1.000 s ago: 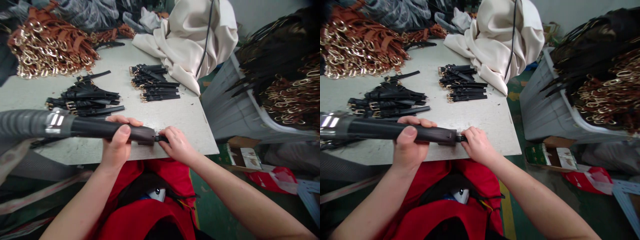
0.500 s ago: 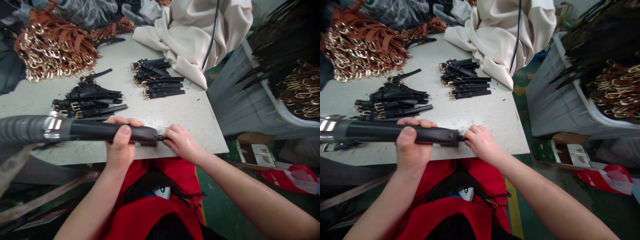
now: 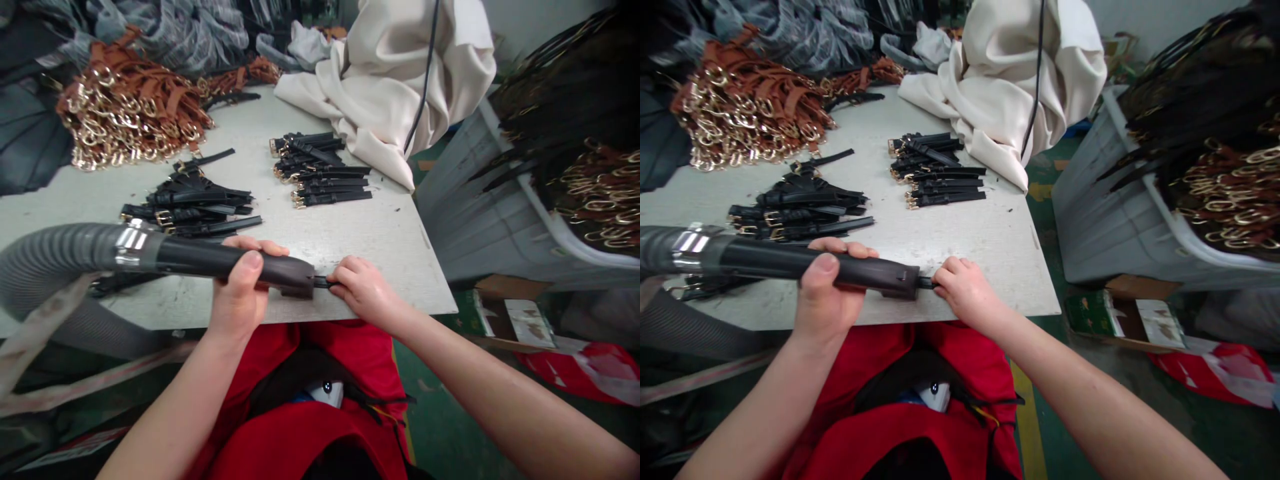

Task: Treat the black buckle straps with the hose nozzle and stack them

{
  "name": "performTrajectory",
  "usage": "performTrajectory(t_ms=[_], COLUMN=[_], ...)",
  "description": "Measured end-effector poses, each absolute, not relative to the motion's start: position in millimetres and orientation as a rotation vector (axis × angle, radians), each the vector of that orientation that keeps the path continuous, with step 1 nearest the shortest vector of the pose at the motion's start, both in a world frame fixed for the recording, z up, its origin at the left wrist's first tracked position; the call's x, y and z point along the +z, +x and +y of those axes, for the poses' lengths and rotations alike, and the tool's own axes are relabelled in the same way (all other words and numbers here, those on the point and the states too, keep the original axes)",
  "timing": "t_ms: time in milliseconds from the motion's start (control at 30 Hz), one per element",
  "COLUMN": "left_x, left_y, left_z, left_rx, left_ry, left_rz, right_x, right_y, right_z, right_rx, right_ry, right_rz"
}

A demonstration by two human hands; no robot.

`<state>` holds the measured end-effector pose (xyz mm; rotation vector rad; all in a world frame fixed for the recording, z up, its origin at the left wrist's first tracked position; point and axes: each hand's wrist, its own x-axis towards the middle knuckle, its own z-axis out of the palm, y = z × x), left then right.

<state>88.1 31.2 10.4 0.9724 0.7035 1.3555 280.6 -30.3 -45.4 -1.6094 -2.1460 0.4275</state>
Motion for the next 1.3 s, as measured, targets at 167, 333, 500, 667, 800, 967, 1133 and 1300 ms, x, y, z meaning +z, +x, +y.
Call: performTrajectory(t_ms=[167, 333, 500, 667, 800, 967, 1133, 1300], left_x=[7.8, 7.0, 29.7, 29.0, 14.2, 13.4, 16.3, 15.3], left_y=[86.5, 81.4, 37.8, 54.5, 69.2, 65.6, 66.7, 66.7], left_z=[28.2, 27.5, 27.3, 20.3, 26.7, 27.4, 25.5, 27.4], left_rx=[1.411, 1.316, 1.550, 1.548, 1.504, 1.501, 1.486, 1.485], left_ry=[0.976, 0.931, 0.885, 0.916, 0.858, 0.842, 0.849, 0.853], left_rz=[0.645, 0.706, 0.827, 0.761, 0.769, 0.754, 0.762, 0.809], right_x=[-46.1, -46.4, -49.0, -39.8, -25.5, -29.9, -36.1, -29.8], right_y=[281.9, 281.3, 281.4, 282.0, 274.8, 273.6, 277.8, 277.8], right_z=[-30.1, -30.4, -31.9, -32.5, -22.6, -7.2, -5.8, -3.8], right_rx=[0.436, 0.422, 0.389, 0.341, 0.213, 0.338, 0.361, 0.386], right_ry=[-1.581, -1.570, -1.546, -1.523, -1.497, -1.282, -1.255, -1.245], right_rz=[-2.150, -2.137, -2.119, -2.157, -2.297, -2.420, -2.392, -2.466])
